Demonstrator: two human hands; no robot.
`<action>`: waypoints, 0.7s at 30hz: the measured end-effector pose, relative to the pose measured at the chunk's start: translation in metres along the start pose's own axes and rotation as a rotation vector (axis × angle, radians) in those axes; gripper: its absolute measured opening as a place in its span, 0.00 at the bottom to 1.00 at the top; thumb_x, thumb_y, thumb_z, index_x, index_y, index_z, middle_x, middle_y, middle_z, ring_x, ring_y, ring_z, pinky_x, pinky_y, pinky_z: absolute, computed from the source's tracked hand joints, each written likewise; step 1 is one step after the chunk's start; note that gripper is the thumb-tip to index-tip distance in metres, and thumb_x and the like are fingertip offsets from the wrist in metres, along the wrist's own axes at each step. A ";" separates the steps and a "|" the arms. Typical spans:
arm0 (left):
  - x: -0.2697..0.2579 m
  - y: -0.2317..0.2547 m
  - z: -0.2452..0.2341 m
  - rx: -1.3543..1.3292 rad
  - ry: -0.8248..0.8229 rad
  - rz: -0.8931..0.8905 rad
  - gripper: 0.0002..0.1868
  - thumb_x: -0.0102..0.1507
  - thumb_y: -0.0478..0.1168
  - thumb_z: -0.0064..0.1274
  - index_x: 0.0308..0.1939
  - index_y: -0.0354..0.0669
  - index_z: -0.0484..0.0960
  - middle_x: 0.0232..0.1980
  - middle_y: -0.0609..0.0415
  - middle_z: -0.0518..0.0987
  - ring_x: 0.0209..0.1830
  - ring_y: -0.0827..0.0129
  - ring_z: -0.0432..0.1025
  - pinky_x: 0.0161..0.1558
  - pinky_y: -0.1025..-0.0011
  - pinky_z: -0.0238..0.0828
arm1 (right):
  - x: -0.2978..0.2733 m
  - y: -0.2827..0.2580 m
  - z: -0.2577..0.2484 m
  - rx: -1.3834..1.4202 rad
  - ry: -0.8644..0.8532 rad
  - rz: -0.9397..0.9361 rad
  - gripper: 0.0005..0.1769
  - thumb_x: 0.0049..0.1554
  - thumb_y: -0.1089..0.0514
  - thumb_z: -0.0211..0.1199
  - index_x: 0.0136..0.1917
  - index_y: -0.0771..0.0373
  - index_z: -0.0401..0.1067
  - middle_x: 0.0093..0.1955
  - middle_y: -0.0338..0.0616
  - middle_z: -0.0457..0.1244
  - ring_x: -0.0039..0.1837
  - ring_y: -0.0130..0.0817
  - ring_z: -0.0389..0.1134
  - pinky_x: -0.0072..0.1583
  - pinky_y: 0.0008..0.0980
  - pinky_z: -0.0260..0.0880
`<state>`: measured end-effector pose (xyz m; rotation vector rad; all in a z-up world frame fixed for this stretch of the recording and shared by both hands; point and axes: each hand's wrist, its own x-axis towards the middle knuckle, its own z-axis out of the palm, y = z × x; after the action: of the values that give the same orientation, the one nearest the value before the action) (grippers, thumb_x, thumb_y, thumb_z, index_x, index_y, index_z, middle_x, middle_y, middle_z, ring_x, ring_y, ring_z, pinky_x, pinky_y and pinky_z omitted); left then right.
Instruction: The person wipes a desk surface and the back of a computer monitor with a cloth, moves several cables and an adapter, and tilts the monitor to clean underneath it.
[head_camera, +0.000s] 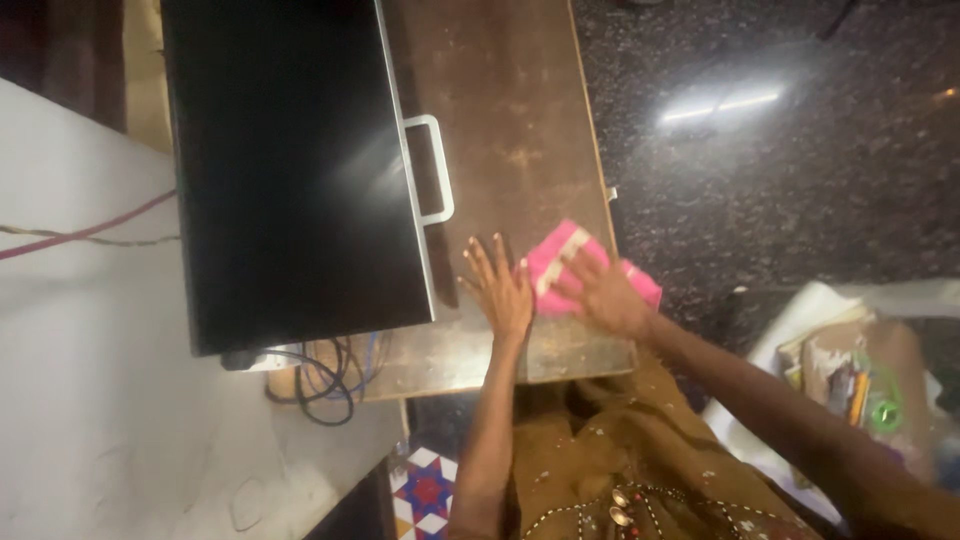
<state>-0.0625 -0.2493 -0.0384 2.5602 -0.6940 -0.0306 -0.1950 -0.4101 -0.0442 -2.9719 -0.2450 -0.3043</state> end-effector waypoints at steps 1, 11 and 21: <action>-0.001 -0.001 0.006 0.030 0.020 -0.045 0.36 0.70 0.58 0.42 0.79 0.50 0.58 0.83 0.38 0.44 0.83 0.41 0.39 0.74 0.31 0.27 | -0.010 -0.004 -0.002 -0.001 0.030 -0.076 0.35 0.55 0.41 0.65 0.75 0.47 0.65 0.81 0.52 0.51 0.82 0.50 0.47 0.76 0.72 0.49; -0.007 0.006 0.034 0.174 0.169 -0.121 0.32 0.69 0.54 0.43 0.75 0.47 0.67 0.82 0.42 0.54 0.83 0.48 0.46 0.77 0.38 0.26 | -0.014 0.060 -0.040 0.149 -0.290 -0.300 0.40 0.46 0.42 0.71 0.72 0.41 0.64 0.81 0.49 0.47 0.81 0.51 0.45 0.68 0.71 0.54; -0.002 0.028 0.024 0.244 0.165 -0.201 0.30 0.66 0.51 0.46 0.73 0.51 0.69 0.81 0.45 0.57 0.81 0.51 0.50 0.77 0.40 0.32 | 0.073 0.169 -0.027 -0.019 -0.242 -0.122 0.37 0.53 0.35 0.62 0.74 0.38 0.64 0.82 0.48 0.48 0.81 0.53 0.48 0.69 0.65 0.58</action>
<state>-0.0805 -0.2802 -0.0466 2.8171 -0.3976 0.2086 -0.1000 -0.5686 -0.0240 -3.0150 -0.4538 0.0415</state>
